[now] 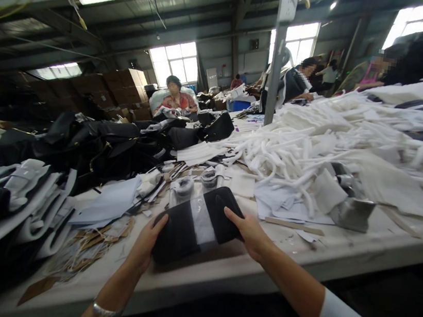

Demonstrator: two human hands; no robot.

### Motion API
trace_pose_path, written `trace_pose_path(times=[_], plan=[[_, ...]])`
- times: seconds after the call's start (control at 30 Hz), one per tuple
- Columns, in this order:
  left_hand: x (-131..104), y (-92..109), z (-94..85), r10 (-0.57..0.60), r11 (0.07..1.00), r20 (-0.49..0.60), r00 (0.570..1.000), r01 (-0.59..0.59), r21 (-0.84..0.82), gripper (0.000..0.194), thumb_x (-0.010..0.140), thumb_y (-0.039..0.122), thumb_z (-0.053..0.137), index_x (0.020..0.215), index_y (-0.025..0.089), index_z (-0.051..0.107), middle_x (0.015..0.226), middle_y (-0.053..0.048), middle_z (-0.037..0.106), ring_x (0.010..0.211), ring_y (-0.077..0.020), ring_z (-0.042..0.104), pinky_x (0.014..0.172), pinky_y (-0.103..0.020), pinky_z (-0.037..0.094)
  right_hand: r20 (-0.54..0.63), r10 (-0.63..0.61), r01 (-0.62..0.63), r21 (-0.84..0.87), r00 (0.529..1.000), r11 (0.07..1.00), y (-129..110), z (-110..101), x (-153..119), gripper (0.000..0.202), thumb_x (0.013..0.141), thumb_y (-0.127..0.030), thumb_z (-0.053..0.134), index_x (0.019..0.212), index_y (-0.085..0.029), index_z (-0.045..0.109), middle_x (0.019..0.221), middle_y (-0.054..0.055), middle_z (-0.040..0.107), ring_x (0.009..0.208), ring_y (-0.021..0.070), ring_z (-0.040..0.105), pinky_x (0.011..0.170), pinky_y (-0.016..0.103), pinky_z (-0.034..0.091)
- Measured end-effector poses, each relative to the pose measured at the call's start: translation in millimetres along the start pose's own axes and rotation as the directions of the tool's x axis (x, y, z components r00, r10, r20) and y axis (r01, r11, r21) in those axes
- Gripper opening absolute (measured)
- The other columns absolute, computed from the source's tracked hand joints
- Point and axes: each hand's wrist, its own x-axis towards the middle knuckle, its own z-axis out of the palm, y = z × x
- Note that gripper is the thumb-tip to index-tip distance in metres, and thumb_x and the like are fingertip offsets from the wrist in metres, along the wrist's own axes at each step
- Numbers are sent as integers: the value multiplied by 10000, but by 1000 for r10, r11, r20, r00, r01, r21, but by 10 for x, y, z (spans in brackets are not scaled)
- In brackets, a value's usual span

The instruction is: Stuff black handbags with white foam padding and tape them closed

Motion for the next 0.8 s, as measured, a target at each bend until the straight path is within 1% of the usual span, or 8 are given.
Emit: trace_pose_path(times=[0.17,0.27,0.33,0.47,0.53,0.6,0.7,0.8], plan=[[-45,37,115,-51,982,52,997,59,-179,417,907,438,637,1244,193,630,1312,-96,657,1199,-248,631,1094,-422,448,-13,-120,119,-23,993,993,-413,26,-28,363,812,-431,722,971,-106,742,951,109,775,843,207,713,725,283,562],[-43,35,264,-33,968,122,992,63,-245,440,944,470,563,1292,204,604,1379,-86,611,1259,-229,588,1109,-381,436,1,-280,273,-225,960,935,-841,30,-96,370,795,-470,719,889,-114,757,833,61,768,771,200,697,670,264,537],[-28,14,403,-28,964,174,984,73,-257,478,945,477,556,1330,195,581,1421,-112,570,1301,-252,551,1109,-402,434,46,-438,394,-529,898,752,-1145,86,-203,373,813,-501,678,797,-137,755,696,25,730,677,191,672,602,254,500],[-78,0,654,-33,965,159,987,73,-253,743,831,407,728,1467,179,419,1588,-180,313,1433,-327,368,1114,-460,415,280,-605,408,-909,745,82,-1467,404,-560,294,863,-428,629,812,-161,740,723,74,735,681,226,688,613,280,484],[-214,46,668,-21,955,158,987,67,-289,715,876,486,644,1477,183,403,1599,-170,294,1445,-303,354,1107,-434,429,350,-583,343,-931,733,-128,-1386,631,-742,277,892,-369,600,901,-121,724,743,148,737,668,274,705,588,314,497],[-421,131,562,-19,924,214,977,99,-368,678,939,637,411,1424,171,489,1511,-179,448,1387,-304,449,1075,-462,466,445,-545,386,-894,711,-227,-1165,862,-880,234,901,-264,573,963,-83,708,706,175,725,601,291,696,510,329,493],[-738,292,227,22,818,280,960,144,-558,765,893,768,303,1265,203,659,1365,-144,609,1370,-352,461,1121,-548,398,632,-565,548,-765,531,-340,-717,1170,-1005,356,874,-121,513,1168,29,647,870,270,737,629,313,694,455,359,504],[-917,392,-135,-84,761,203,976,194,-619,743,836,816,375,1005,218,781,1132,-120,739,1348,-372,483,1142,-554,365,762,-531,678,-612,370,-406,-357,1357,-1083,480,873,-232,583,1235,81,600,1065,348,691,746,357,713,479,394,535]])
